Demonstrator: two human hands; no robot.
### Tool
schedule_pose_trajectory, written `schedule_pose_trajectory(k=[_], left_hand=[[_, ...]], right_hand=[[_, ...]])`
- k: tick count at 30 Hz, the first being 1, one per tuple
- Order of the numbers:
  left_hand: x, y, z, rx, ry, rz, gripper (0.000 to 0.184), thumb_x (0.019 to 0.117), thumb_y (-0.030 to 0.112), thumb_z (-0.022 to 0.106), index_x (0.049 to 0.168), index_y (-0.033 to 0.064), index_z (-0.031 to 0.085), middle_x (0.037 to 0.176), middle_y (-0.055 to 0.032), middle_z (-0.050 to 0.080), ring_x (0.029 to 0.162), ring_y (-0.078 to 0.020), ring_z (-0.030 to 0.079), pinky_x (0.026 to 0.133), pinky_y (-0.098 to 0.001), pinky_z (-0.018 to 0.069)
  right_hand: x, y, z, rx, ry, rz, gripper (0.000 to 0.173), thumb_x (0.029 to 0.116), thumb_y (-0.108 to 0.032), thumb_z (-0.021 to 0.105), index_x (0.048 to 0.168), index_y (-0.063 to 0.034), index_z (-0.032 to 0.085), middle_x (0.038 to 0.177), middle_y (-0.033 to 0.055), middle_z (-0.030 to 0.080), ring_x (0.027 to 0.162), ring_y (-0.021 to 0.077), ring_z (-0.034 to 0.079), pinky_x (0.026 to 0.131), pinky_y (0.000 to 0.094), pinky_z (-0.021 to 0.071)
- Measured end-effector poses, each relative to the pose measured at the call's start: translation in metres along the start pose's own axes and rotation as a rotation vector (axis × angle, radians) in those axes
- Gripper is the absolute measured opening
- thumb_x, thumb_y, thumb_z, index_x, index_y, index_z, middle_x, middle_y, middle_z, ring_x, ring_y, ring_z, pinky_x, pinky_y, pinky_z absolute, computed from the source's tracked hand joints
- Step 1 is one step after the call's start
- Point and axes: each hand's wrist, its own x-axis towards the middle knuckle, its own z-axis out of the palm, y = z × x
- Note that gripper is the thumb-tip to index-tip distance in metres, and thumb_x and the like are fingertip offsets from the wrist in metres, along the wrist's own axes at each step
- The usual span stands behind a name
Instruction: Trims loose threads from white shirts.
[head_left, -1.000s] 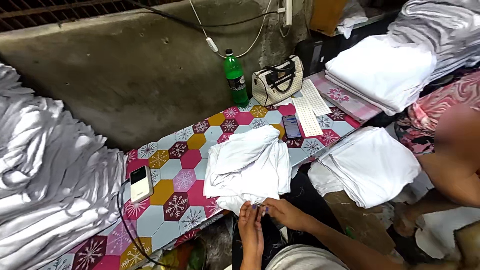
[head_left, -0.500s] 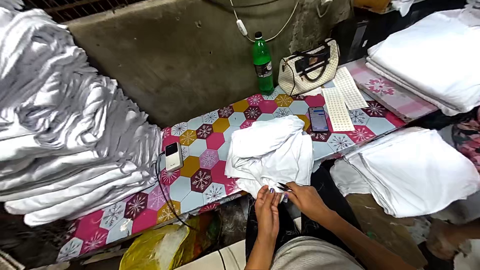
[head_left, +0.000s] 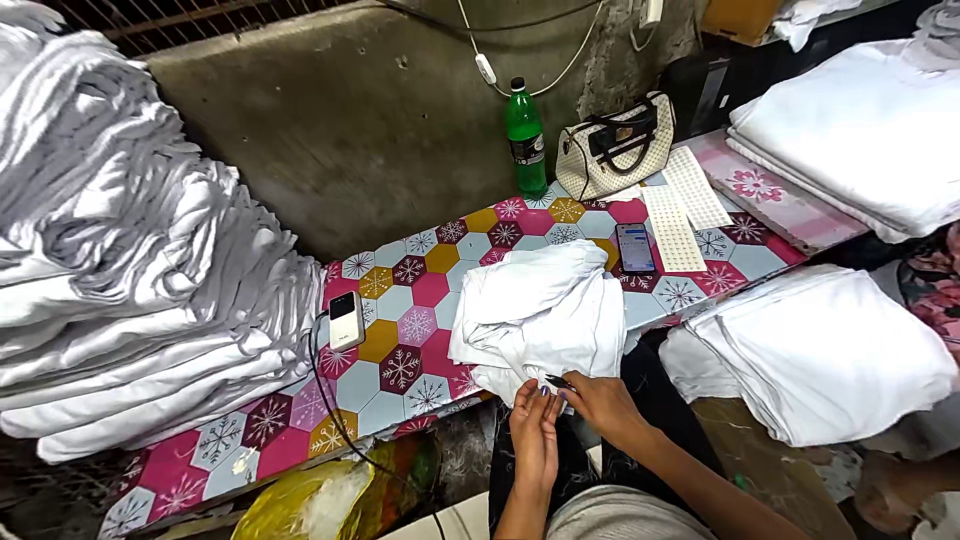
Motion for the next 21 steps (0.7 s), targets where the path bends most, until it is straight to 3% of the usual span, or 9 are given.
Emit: schedule_pose_trajectory(k=[5, 9, 12, 14, 15, 17, 19, 21], left_hand=[[-0.001, -0.003, 0.001, -0.014, 0.010, -0.013, 0.019, 0.1004, -0.007, 0.048, 0.117, 0.0003, 0.053, 0.092, -0.0058, 0.071, 0.081, -0.0169, 0.073, 0.083, -0.0338, 0.0623], [0.001, -0.008, -0.001, -0.030, 0.032, -0.004, 0.023, 0.1025, -0.001, 0.048, 0.125, -0.0002, 0.052, 0.097, -0.0082, 0.072, 0.085, -0.0196, 0.074, 0.086, -0.0370, 0.0618], [0.003, -0.012, -0.002, 0.219, 0.026, 0.127, 0.034, 0.0980, -0.004, 0.051, 0.132, -0.0043, 0.047, 0.097, -0.0068, 0.070, 0.083, -0.0131, 0.072, 0.079, -0.0323, 0.0620], [0.004, -0.012, -0.003, 0.479, 0.033, 0.308, 0.046, 0.0896, -0.008, 0.060, 0.134, -0.0101, 0.046, 0.096, -0.0102, 0.070, 0.079, -0.0095, 0.070, 0.075, -0.0301, 0.0607], [0.005, -0.009, -0.004, 0.609, 0.035, 0.418, 0.052, 0.0865, -0.009, 0.064, 0.134, -0.0127, 0.046, 0.096, -0.0122, 0.070, 0.077, -0.0070, 0.069, 0.075, -0.0283, 0.0603], [0.008, 0.003, -0.007, 0.836, 0.022, 0.631, 0.060, 0.0858, -0.005, 0.071, 0.137, -0.0176, 0.042, 0.094, -0.0167, 0.069, 0.077, -0.0029, 0.066, 0.076, -0.0240, 0.0579], [0.014, 0.014, -0.018, 1.009, -0.002, 0.794, 0.060, 0.0906, 0.002, 0.070, 0.137, -0.0213, 0.041, 0.098, -0.0226, 0.071, 0.083, -0.0065, 0.069, 0.080, -0.0255, 0.0579], [0.023, 0.022, -0.034, 1.172, -0.062, 0.985, 0.040, 0.0932, 0.004, 0.069, 0.122, -0.0216, 0.058, 0.098, -0.0260, 0.074, 0.085, -0.0192, 0.075, 0.081, -0.0323, 0.0600]], right_hand=[[-0.003, 0.004, 0.003, -0.045, 0.105, -0.048, 0.040, 0.1057, -0.036, 0.046, 0.092, -0.0072, 0.070, 0.061, 0.0050, 0.063, 0.050, 0.0222, 0.064, 0.044, 0.0392, 0.0514], [0.010, -0.005, -0.021, 0.059, 0.115, 0.045, 0.039, 0.1051, -0.035, 0.046, 0.102, -0.0035, 0.070, 0.066, 0.0067, 0.067, 0.055, 0.0229, 0.067, 0.048, 0.0411, 0.0534], [0.037, -0.026, -0.036, 0.127, -0.061, 0.163, 0.044, 0.0974, -0.041, 0.066, 0.116, -0.0016, 0.070, 0.086, 0.0144, 0.075, 0.071, 0.0321, 0.073, 0.065, 0.0534, 0.0585], [0.056, -0.034, -0.032, 0.141, -0.217, 0.235, 0.040, 0.0983, -0.033, 0.067, 0.123, -0.0017, 0.067, 0.101, 0.0200, 0.074, 0.086, 0.0398, 0.073, 0.077, 0.0615, 0.0560], [0.063, -0.034, -0.028, 0.137, -0.219, 0.223, 0.033, 0.0996, -0.026, 0.064, 0.122, -0.0009, 0.067, 0.102, 0.0211, 0.074, 0.087, 0.0411, 0.073, 0.078, 0.0622, 0.0555], [0.067, -0.031, -0.025, 0.112, -0.041, 0.112, 0.022, 0.0952, -0.016, 0.066, 0.110, -0.0002, 0.070, 0.091, 0.0184, 0.074, 0.077, 0.0371, 0.072, 0.070, 0.0570, 0.0564], [0.063, -0.019, -0.026, 0.040, 0.316, -0.074, 0.016, 0.0862, -0.017, 0.073, 0.096, -0.0040, 0.072, 0.075, 0.0084, 0.072, 0.061, 0.0238, 0.069, 0.056, 0.0421, 0.0561], [0.052, -0.001, -0.033, -0.012, 0.510, -0.187, 0.015, 0.0845, -0.017, 0.073, 0.093, -0.0047, 0.071, 0.071, 0.0048, 0.071, 0.059, 0.0169, 0.067, 0.055, 0.0336, 0.0544]])
